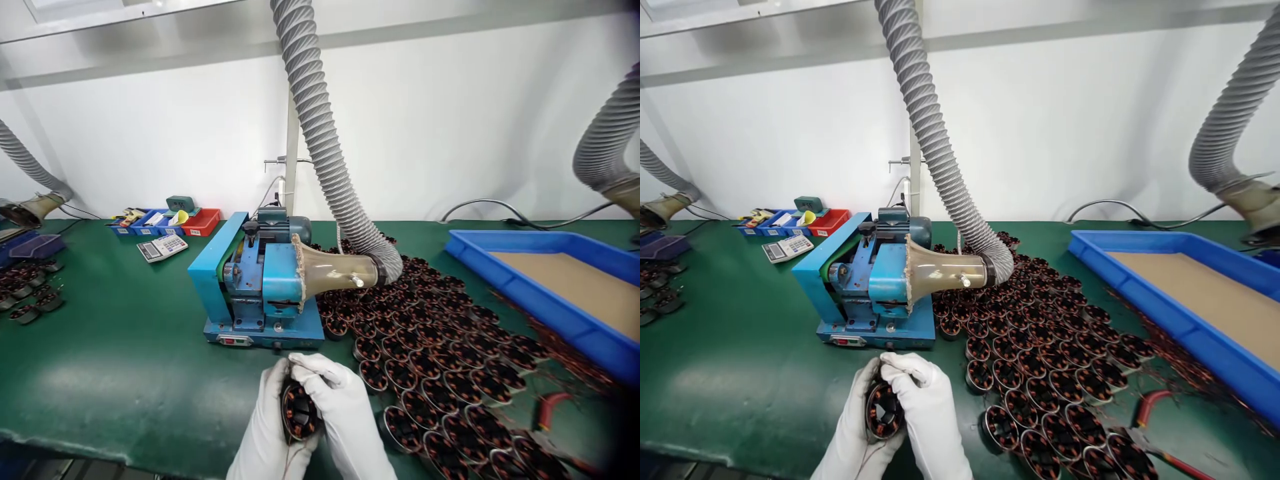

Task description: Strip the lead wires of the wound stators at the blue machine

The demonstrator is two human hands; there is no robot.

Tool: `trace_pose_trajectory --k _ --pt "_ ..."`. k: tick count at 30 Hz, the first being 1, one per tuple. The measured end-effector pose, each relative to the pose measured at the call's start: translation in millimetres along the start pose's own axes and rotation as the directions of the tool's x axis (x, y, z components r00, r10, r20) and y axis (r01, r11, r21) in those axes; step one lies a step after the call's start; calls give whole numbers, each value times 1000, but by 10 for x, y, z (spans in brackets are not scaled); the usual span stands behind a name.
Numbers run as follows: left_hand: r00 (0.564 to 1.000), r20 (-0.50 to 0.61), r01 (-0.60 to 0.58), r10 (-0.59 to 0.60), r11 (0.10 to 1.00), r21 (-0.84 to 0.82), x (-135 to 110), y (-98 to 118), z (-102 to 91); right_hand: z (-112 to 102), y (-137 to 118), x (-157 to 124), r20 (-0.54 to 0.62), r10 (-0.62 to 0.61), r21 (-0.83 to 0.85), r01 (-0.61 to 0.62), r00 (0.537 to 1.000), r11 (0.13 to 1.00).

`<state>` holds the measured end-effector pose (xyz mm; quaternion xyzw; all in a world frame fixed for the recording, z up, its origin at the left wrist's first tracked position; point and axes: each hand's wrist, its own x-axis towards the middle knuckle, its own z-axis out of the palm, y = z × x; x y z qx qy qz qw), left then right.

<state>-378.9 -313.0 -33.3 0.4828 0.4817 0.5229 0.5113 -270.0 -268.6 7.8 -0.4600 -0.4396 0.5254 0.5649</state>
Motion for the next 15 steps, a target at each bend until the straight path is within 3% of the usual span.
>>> trace_pose_trajectory --k 3,6,8,11,15 --pt "990 -62 -115 125 984 138 -60 -50 40 -134 -83 169 -11 73 288 -67 997 955" --pt "974 -89 -181 209 950 255 -91 -50 55 -285 -99 288 -84 47 495 1 995 869" --pt "974 -94 -171 204 945 278 -58 -35 42 -307 -17 254 -104 48 408 -1 993 913" --pt "986 -56 -142 160 959 244 78 -29 10 -196 198 89 -19 14 81 -13 1000 997" --pt "989 -113 -74 96 980 185 353 -65 8 41 397 46 -20 -89 -237 82 996 968"
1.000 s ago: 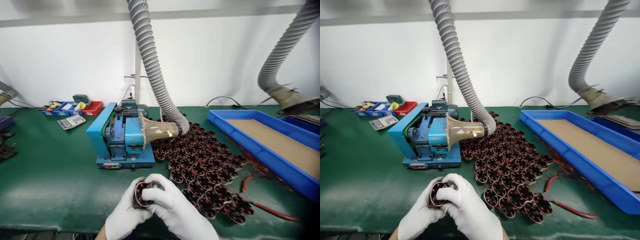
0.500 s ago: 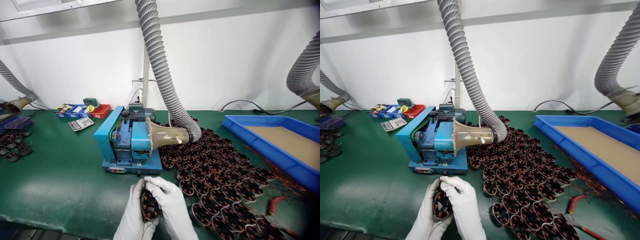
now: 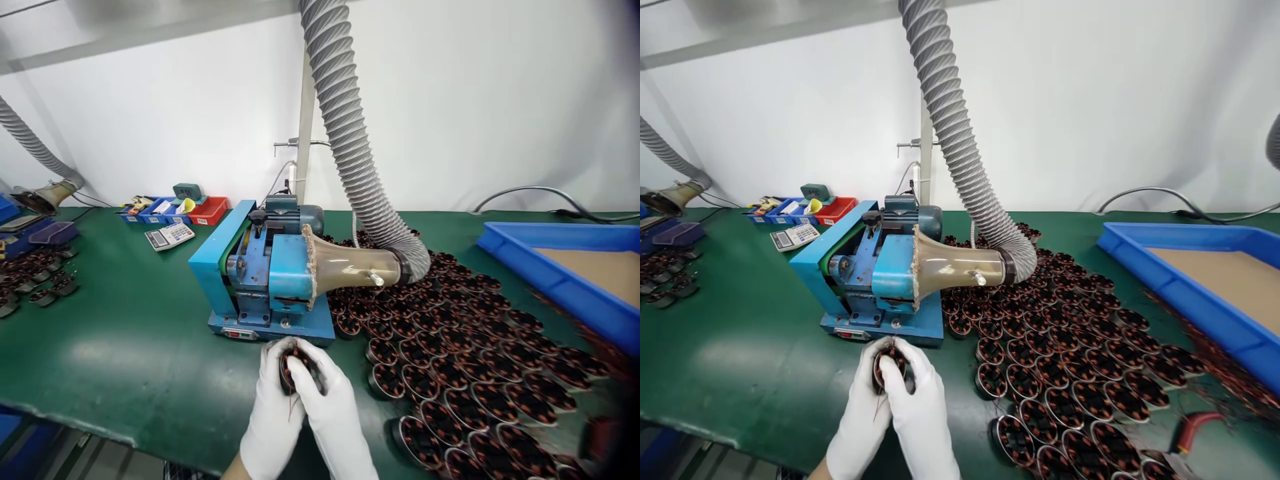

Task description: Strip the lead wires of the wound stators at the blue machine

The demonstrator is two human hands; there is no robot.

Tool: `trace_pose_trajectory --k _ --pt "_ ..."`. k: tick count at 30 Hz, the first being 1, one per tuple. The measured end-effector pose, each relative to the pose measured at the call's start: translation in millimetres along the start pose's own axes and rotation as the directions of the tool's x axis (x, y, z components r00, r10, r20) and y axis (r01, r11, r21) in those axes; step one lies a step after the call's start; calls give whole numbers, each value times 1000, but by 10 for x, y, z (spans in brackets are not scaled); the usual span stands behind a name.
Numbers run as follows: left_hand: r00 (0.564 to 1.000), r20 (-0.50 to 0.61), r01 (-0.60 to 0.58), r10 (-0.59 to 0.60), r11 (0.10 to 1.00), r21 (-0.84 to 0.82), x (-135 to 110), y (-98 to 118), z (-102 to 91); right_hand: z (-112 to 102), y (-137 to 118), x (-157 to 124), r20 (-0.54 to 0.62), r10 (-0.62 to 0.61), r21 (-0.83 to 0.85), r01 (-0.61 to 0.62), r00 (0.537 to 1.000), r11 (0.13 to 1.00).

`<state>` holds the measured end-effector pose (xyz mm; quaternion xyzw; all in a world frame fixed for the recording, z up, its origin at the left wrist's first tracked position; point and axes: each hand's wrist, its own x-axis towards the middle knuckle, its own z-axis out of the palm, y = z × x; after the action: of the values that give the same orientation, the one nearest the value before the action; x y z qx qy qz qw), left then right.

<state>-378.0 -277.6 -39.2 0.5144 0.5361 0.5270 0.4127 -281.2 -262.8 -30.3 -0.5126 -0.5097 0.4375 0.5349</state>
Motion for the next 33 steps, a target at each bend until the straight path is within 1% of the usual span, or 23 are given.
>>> trace_pose_trajectory --k 2,4,7,11,14,17,20,21,23,25,26,28,30,31,33 --pt "998 -46 37 -39 999 -38 149 -22 43 93 0 115 -16 22 -77 -23 1000 997" --pt "997 -56 49 -55 994 -99 297 -27 89 147 -27 276 -5 31 -104 -31 1000 994" --pt "996 -73 37 -49 987 -155 479 -8 149 173 -77 479 -13 -15 -147 13 1000 989" --pt "993 -105 43 -58 989 -145 586 12 197 163 -100 580 -24 -82 -232 74 996 970" --pt "995 -93 32 -44 991 -134 599 11 214 158 -96 596 -31 -102 -222 93 994 971" --pt "996 -74 34 -44 990 -139 576 8 215 155 -105 582 -56 -105 -211 91 993 973" --pt "998 -46 38 -44 991 -130 449 -7 160 128 -91 468 -57 -109 -212 95 992 973" --pt "999 -20 25 -27 993 -116 378 -18 122 112 -70 401 -54 -115 -206 102 992 973" --pt "998 54 -39 43 996 -76 217 -43 21 73 -8 246 -55 -142 -175 130 988 976" --pt "987 128 -95 100 995 -39 68 -52 -92 31 57 100 -40 -165 -109 159 986 981" --pt "983 149 -101 104 995 -27 13 -42 -142 10 78 44 -25 -162 -64 160 987 985" --pt "979 185 -88 86 996 3 -49 9 -212 -35 85 -21 20 -123 42 122 992 992" --pt "980 194 -57 48 998 39 -52 89 -237 -86 44 -30 36 -48 139 42 998 989" --pt "981 193 -26 16 999 47 -41 130 -236 -114 11 -21 27 -1 184 -4 1000 983" --pt "981 169 91 -93 996 17 -19 193 -221 -178 -70 3 4 98 296 -95 995 950"
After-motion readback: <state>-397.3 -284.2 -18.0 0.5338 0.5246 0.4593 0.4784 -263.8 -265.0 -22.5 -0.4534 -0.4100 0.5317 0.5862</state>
